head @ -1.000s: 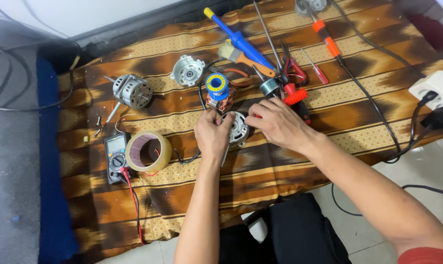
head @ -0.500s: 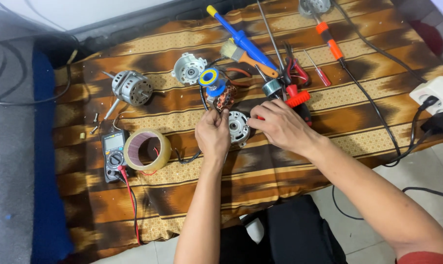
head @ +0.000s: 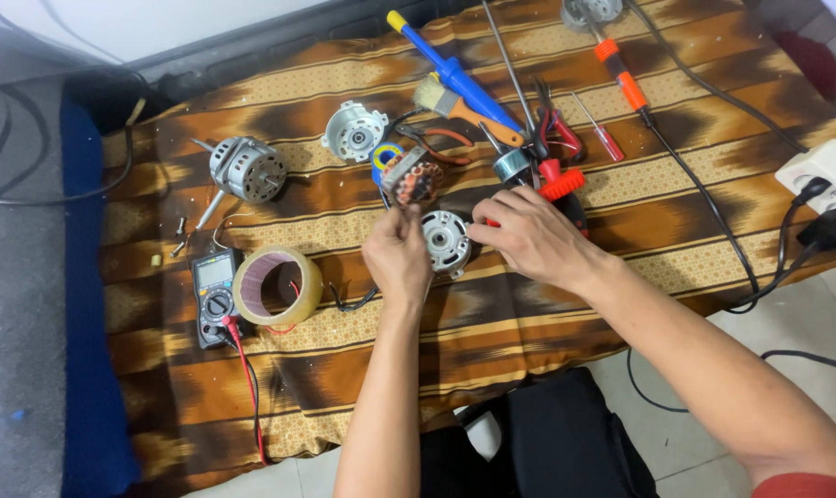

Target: Repairing a small electric motor by inspecting its internal components and wiring on a workbench

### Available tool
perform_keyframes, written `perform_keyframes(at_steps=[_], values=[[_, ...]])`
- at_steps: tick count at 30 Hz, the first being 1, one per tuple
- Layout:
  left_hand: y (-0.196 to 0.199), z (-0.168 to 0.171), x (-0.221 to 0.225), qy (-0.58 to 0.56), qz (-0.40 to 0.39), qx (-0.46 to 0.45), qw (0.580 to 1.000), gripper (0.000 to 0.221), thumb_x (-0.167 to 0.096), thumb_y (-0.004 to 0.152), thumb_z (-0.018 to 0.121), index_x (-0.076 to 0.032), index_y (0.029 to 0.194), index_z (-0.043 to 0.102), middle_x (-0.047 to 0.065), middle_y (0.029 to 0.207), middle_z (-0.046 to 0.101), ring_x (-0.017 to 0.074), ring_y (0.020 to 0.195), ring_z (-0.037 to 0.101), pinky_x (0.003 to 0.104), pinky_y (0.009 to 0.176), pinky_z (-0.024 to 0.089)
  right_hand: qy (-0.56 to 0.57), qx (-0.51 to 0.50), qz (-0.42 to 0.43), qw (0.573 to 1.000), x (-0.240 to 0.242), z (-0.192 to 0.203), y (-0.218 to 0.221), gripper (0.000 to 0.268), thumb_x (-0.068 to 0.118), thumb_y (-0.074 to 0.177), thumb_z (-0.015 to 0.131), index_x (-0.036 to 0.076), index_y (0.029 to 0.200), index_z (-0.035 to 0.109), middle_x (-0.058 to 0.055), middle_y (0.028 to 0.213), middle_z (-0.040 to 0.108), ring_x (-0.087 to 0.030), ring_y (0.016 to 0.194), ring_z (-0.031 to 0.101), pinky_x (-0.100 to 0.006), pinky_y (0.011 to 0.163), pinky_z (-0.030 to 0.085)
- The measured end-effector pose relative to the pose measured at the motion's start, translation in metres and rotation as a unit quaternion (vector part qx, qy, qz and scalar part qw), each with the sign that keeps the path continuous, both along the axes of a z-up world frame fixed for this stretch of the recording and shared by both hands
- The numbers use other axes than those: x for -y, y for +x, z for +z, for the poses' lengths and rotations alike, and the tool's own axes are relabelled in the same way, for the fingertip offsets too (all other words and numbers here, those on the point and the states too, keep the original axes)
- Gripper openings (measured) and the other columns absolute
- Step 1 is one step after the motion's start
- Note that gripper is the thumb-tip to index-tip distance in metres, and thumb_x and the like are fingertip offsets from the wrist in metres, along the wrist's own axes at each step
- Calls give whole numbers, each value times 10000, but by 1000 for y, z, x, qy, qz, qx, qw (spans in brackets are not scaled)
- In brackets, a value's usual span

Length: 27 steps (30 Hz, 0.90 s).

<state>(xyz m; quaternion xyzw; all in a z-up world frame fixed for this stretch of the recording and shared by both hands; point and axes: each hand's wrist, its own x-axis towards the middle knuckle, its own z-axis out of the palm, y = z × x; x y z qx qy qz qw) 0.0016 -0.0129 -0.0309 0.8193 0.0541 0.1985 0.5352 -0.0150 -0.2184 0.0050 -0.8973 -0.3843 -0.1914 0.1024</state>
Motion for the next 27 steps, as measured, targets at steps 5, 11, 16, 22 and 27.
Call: perform_keyframes(at_steps=[5,11,16,22,27], values=[[8,-2,-11,-1,4,38,999,481,-194,910,737,-103,574,404,136,537,439,346,553,556,385,593,457,-2,2,0,1000,11,-7,-3,136,85,1001,527,167,979,634,-18,982,566,-244,977,625,-423,931,488],[-1,3,-21,-75,-82,75,991,540,-206,934,754,-144,567,363,46,517,386,171,548,449,308,570,406,39,16,1,999,10,-10,-1,146,61,995,544,159,1008,651,-35,1012,592,-251,1006,640,-423,941,495],[5,-8,-25,-89,-120,97,984,562,-141,923,769,-148,554,344,27,511,377,153,526,428,284,552,396,81,20,-15,996,14,0,1,192,30,995,553,164,1059,675,-48,1039,605,-253,1005,648,-419,924,509],[6,-2,-28,-49,-120,108,986,536,-91,884,766,-139,534,363,37,499,384,206,483,445,305,533,401,94,26,-12,995,6,9,5,149,29,986,591,132,1050,677,-61,1059,617,-273,992,664,-426,891,521],[6,2,-26,-46,-116,117,985,510,-80,896,742,-121,548,371,77,505,401,232,487,469,330,535,406,71,18,-6,997,-2,7,7,145,24,976,595,138,990,684,-54,1022,626,-255,988,669,-420,918,511]])
